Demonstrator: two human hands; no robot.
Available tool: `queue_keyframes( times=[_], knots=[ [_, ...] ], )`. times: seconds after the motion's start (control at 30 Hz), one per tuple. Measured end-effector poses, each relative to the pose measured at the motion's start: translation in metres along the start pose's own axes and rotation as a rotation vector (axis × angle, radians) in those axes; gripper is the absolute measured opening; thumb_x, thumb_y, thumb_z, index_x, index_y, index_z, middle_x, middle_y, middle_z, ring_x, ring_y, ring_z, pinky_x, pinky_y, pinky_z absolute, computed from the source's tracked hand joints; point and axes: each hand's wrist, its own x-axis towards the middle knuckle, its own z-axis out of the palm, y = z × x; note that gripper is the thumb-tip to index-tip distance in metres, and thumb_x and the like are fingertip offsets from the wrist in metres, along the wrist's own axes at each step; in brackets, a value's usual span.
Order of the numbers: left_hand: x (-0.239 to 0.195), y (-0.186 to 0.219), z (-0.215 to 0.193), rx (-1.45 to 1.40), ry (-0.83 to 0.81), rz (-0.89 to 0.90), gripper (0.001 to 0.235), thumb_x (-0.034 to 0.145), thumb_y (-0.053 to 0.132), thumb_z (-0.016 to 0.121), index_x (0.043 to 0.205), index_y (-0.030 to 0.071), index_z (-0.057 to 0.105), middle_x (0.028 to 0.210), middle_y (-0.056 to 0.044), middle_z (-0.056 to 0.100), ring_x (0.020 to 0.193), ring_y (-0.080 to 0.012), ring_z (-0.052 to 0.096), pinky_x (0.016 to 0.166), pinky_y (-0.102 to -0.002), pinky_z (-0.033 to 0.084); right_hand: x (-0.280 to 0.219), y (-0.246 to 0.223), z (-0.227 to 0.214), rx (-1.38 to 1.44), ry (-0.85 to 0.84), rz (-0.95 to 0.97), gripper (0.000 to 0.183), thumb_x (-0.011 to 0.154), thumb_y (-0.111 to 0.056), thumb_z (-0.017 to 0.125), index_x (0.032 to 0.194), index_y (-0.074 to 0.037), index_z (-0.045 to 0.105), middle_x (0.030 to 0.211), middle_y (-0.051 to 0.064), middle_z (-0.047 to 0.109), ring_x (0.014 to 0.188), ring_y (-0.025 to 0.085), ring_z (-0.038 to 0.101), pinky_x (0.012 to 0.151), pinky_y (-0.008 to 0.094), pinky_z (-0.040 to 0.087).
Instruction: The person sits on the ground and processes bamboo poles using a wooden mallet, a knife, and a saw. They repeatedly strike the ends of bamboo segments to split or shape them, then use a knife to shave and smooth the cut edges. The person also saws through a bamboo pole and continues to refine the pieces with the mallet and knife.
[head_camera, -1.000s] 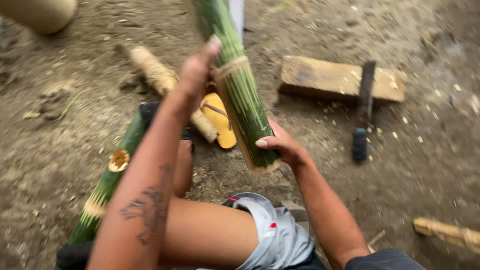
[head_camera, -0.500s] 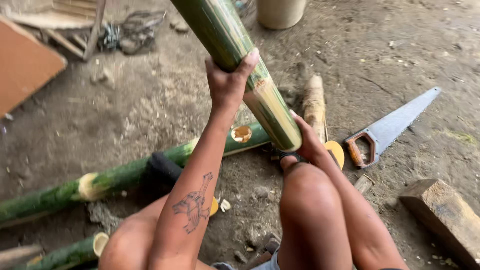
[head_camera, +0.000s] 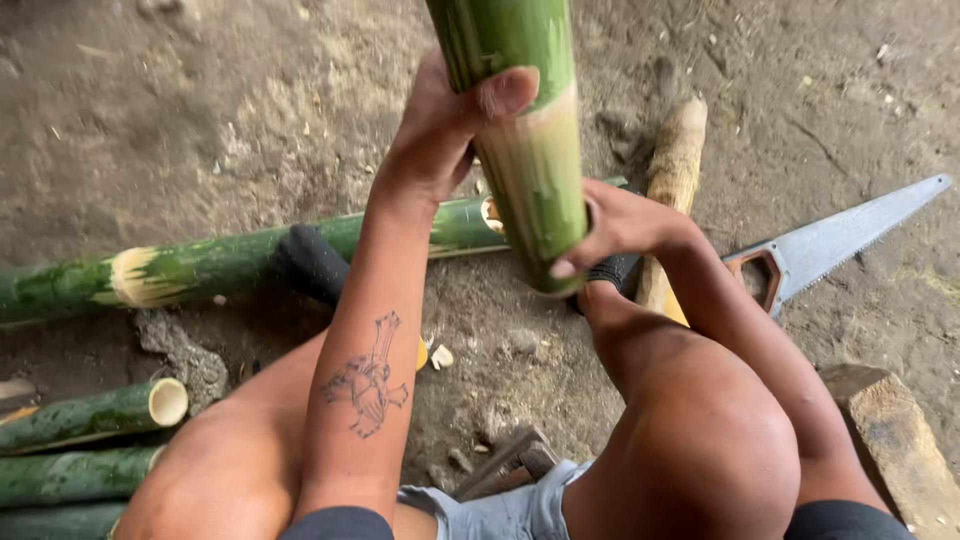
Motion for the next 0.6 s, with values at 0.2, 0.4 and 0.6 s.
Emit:
queue_keyframes(
  times=[0.2, 0.4, 0.6],
  knots=[
    [-0.007, -0.024, -0.021, 0.367, 0.288, 0.173, 0.049, 0.086, 0.047, 0.082, 0.112, 0.011, 0.061, 0.098, -0.003, 0.067, 0.087, -0.0166, 0.071, 0.081, -0.035, 0.065, 0.047, 0.088, -0.006, -0.963, 0.077, 0.292, 0.043, 0.093, -0.035, 0.072, 0.132, -0.018, 0.065, 0.137, 0.003, 0.066, 0.129, 0.021, 0.061, 0.12, 0.046, 0.042],
    [-0.019, -0.053, -0.031, 0.321, 0.384, 0.243, 0.051, 0.091, 0.036, 0.085, 0.119, 0.007, 0.054, 0.099, -0.004, 0.069, 0.087, -0.016, 0.074, 0.083, -0.033, 0.067, 0.102, 0.17, 0.033, -1.506, -0.384, -0.111, 0.056, 0.089, -0.04, 0.066, 0.138, -0.014, 0.057, 0.141, 0.001, 0.055, 0.14, 0.018, 0.042, 0.123, 0.062, 0.021],
    [-0.019, -0.052, -0.026, 0.244, 0.416, 0.182, 0.058, 0.089, 0.03, 0.087, 0.127, 0.007, 0.049, 0.104, -0.006, 0.07, 0.092, -0.0165, 0.075, 0.086, -0.034, 0.069, 0.13, 0.179, 0.025, -1.627, -0.646, -0.053, 0.068, 0.088, -0.055, 0.063, 0.146, -0.023, 0.046, 0.145, 0.008, 0.046, 0.129, 0.027, 0.042, 0.114, 0.062, 0.023]
  ],
)
